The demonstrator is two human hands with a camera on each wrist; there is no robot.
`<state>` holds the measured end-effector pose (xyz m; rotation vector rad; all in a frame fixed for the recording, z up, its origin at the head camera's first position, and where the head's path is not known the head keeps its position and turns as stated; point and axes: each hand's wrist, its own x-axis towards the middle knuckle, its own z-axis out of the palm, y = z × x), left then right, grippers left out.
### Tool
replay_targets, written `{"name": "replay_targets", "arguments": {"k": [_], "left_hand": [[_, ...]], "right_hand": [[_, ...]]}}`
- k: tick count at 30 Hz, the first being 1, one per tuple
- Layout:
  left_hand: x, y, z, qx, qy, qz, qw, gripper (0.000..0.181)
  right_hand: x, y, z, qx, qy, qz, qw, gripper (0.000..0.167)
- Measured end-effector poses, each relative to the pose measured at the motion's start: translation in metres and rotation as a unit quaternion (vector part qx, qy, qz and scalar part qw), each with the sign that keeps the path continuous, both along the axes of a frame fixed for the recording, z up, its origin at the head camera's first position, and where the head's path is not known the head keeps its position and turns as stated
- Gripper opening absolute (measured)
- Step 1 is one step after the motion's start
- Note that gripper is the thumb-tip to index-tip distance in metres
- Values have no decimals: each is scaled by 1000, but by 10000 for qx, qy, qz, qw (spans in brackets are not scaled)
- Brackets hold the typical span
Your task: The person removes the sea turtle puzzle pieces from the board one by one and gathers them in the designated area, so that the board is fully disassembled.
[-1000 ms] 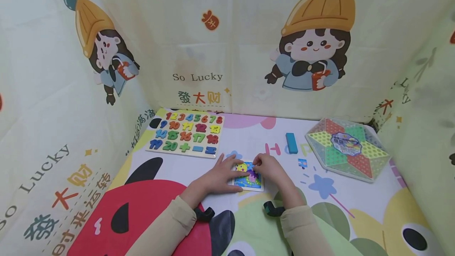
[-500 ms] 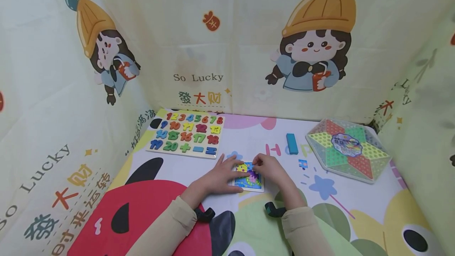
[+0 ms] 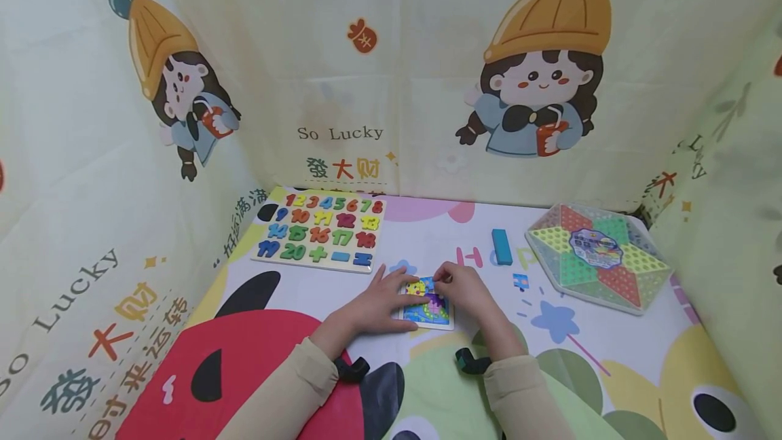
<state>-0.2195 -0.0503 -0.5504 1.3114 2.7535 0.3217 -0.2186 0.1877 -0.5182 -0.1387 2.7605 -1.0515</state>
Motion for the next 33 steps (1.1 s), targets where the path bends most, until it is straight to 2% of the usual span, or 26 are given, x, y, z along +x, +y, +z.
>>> {"name": "replay_targets", "arguments": {"k": [6, 16, 23, 30, 33], "left_hand": [[1, 0, 1, -98, -22, 52, 9999, 63], [-1, -1, 0, -118, -98, 77, 9999, 63], [-1, -2, 0, -52, -122, 37, 9999, 63], [1, 0, 1, -67, -103, 12, 9999, 64], [2, 0, 2, -89, -134, 21, 9999, 64]], "right_hand": [[0, 11, 1, -73, 73, -247, 9996, 9], [-1, 57, 0, -524, 66, -879, 9947, 20], [3, 91, -4, -368, 232, -1030, 9937, 26], [8, 114, -7, -437, -111, -1185, 9919, 32], [9, 119, -8, -388, -130, -1134, 9927, 34]]}}
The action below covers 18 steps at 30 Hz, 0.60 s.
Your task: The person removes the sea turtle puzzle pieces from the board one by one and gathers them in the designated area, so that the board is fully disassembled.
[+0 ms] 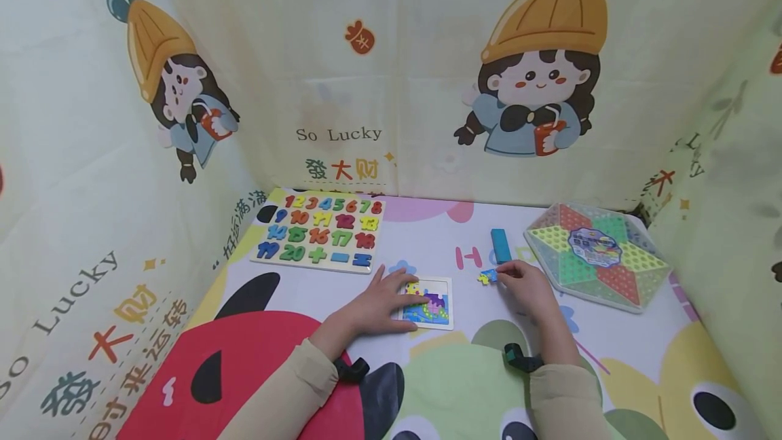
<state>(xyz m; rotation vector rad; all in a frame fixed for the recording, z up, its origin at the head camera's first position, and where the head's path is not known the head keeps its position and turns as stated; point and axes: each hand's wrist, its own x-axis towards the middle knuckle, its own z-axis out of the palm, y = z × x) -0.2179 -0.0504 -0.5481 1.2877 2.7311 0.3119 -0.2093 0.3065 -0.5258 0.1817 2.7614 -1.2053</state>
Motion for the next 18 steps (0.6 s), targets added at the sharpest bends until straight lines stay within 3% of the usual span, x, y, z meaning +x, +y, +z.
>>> {"name": "replay_targets", "arguments": {"k": [9, 18], "left_hand": [[1, 0, 3, 0, -26, 88, 10000, 64], [3, -6, 6, -136, 18, 56, 9999, 65]], "right_hand": [[-1, 4, -5, 479, 285, 92, 9984, 23], [1, 1, -1, 584, 159, 36, 9982, 22]]}}
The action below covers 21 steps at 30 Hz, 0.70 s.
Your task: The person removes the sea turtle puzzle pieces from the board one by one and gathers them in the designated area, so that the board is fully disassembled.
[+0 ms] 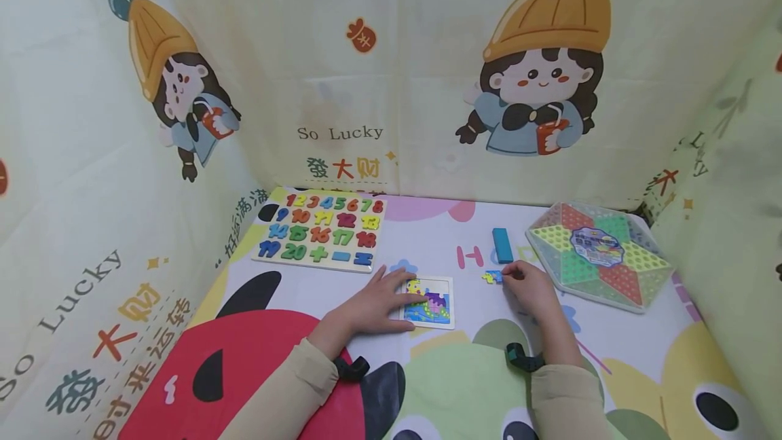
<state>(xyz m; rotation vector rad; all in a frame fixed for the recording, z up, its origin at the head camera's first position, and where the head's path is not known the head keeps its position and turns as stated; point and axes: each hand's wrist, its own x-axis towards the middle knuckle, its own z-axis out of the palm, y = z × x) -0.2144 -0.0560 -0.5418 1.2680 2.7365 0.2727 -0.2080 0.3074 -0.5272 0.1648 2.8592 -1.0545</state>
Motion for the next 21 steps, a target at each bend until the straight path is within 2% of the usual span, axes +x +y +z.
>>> {"name": "replay_targets", "arguments": {"k": [7, 12, 17, 21], "left_hand": [[1, -2, 0, -4, 32, 11, 10000, 64], [1, -1, 0, 80, 3, 45, 10000, 63], [1, -1, -2, 91, -65, 71, 9999, 63], [0, -1, -2, 58, -101, 64, 9999, 63]], "right_hand": [[0, -1, 4, -166, -302, -71, 9994, 27], [-1, -13, 16, 108, -137, 2, 9998, 30], [0, -38, 27, 117, 209, 386, 9990, 25], [0, -64, 31, 31, 175, 813, 9965, 19]]}}
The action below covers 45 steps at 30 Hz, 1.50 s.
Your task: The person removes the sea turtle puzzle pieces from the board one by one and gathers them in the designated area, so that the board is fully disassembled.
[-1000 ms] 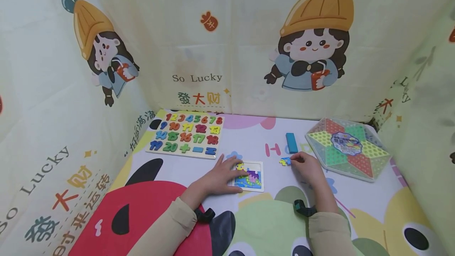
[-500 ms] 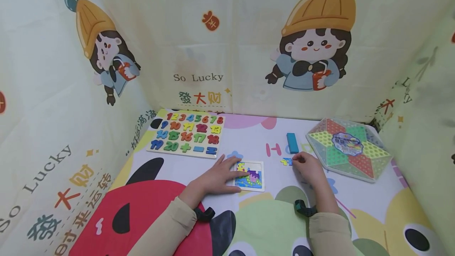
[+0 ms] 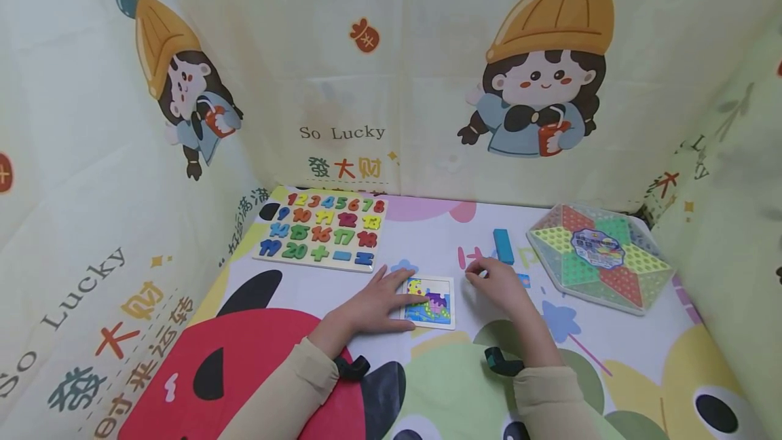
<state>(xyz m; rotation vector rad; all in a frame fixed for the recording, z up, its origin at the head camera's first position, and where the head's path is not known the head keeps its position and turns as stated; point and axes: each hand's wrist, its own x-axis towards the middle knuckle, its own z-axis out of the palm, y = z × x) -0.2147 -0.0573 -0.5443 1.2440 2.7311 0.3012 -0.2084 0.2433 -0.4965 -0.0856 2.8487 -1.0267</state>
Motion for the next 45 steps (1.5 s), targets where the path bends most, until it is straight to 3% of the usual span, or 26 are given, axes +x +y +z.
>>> {"name": "replay_targets", "arguments": {"k": [5, 14, 36, 45], "left_hand": [[-2, -1, -2, -90, -9, -6, 10000, 64], [-2, -1, -2, -92, -20, -28, 10000, 65], [-2, -2, -1, -46, 61, -102, 9999, 64], [-2, -1, 0, -86, 40, -51, 9999, 64]], "right_hand": [[-3, -31, -1, 19, -301, 509, 9982, 15], [-7, -65, -7, 178, -374, 1218, 9917, 12], [-11, -78, -13, 107, -488, 1038, 9933, 12], [-10, -79, -15, 23, -246, 901, 9956, 12]]}}
